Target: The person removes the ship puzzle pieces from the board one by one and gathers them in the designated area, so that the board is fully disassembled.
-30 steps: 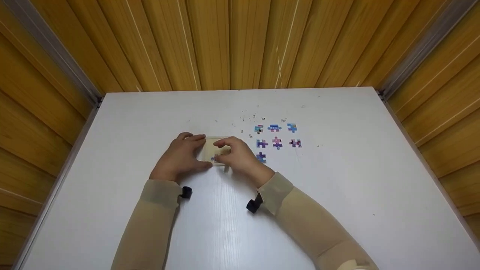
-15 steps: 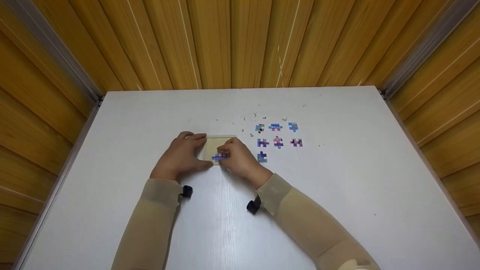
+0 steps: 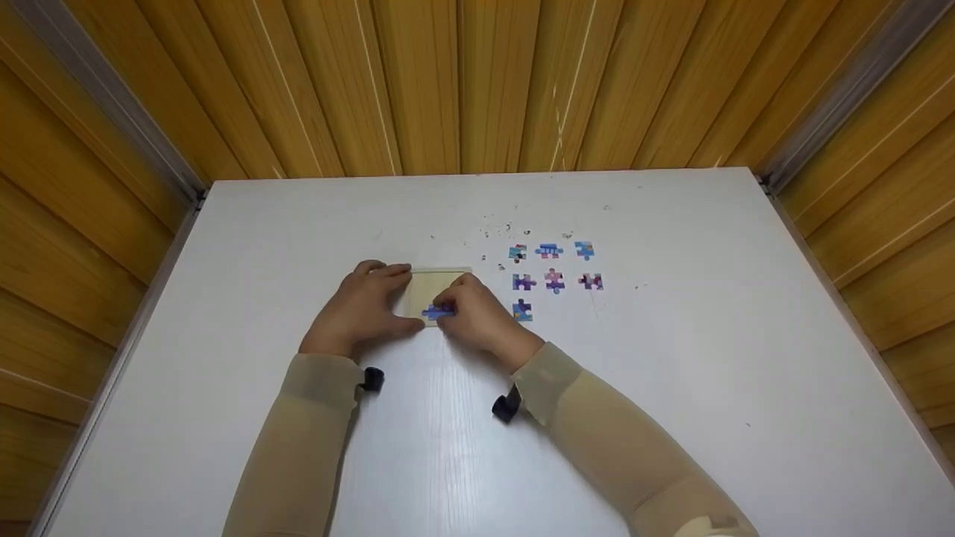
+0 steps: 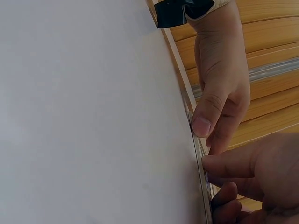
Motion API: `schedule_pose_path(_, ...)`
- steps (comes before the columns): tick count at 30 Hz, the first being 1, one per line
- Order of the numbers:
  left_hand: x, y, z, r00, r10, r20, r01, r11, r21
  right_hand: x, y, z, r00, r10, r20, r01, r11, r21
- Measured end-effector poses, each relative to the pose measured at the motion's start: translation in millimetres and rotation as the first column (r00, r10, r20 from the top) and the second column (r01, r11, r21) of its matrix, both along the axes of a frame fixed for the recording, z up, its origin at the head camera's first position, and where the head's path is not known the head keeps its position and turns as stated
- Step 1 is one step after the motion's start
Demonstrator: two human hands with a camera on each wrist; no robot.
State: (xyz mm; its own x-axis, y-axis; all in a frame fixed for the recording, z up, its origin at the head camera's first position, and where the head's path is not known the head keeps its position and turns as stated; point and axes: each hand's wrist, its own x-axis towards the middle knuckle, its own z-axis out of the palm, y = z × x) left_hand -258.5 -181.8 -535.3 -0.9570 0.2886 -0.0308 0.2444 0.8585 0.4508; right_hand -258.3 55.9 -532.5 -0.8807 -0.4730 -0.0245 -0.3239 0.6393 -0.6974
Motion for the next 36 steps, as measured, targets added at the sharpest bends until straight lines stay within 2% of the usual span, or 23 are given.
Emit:
schedule_pose_path(4, 0.0, -0.7, -1.2, 1.000, 0.002, 0.001, -0.002, 1.000, 0.006, -3.4, 1.0, -5.4, 1.000, 0.010, -0.003, -0.010, 1.000, -0.007)
schedule_pose_path(8, -0.8, -1.2, -2.4, 1.000, 0.001, 0.000, -0.001, 1.000, 0.012, -1.3, 1.0, -2.2, 1.000, 0.015, 0.025, -0.014, 1.000, -0.020)
schedule_pose_path(12, -0.9, -1.1, -1.8, 1.000, 0.002, 0.004, -0.003, 1.000, 0.011, -4.1, 1.7, -8.3, 1.000, 0.020, 0.006, -0.020, 1.000, -0.023)
schedule_pose_path(20, -0.1, 0.3, 0.2, 0.999, 0.024, 0.022, -0.024, 1.000, 0.015, -3.0, 0.0, -4.2, 1.000, 0.014, 0.023, -0.013, 1.000, -0.011)
schedule_pose_path(23, 0.0, 0.0, -0.2, 0.999, 0.024, 0.025, -0.025, 1.000, 0.017, -7.8, -0.7, -11.8, 1.000, 0.013, -0.005, -0.013, 1.000, -0.004)
schedule_pose_path(27, 0.5, -0.8, 0.1, 1.000, 0.019, 0.022, -0.019, 1.000, 0.010, -8.1, -1.0, -11.1, 0.999, 0.030, -0.026, -0.029, 1.000, 0.010)
schedule_pose_path(28, 0.7, -0.7, 0.3, 1.000, 0.019, 0.022, -0.019, 1.000, 0.008, -5.1, -1.1, -6.0, 0.999, 0.031, -0.016, -0.031, 0.999, 0.009)
schedule_pose_path(31, 0.5, -0.5, 0.6, 1.000, 0.017, 0.015, -0.017, 1.000, 0.004, -3.8, -0.8, -3.7, 0.999, 0.035, -0.020, -0.035, 0.999, 0.011)
schedule_pose_path(36, -0.1, 0.5, 0.3, 1.000, 0.025, 0.014, -0.025, 1.000, 0.001, -5.1, -0.8, -6.0, 1.000, 0.022, -0.020, -0.022, 1.000, 0.004)
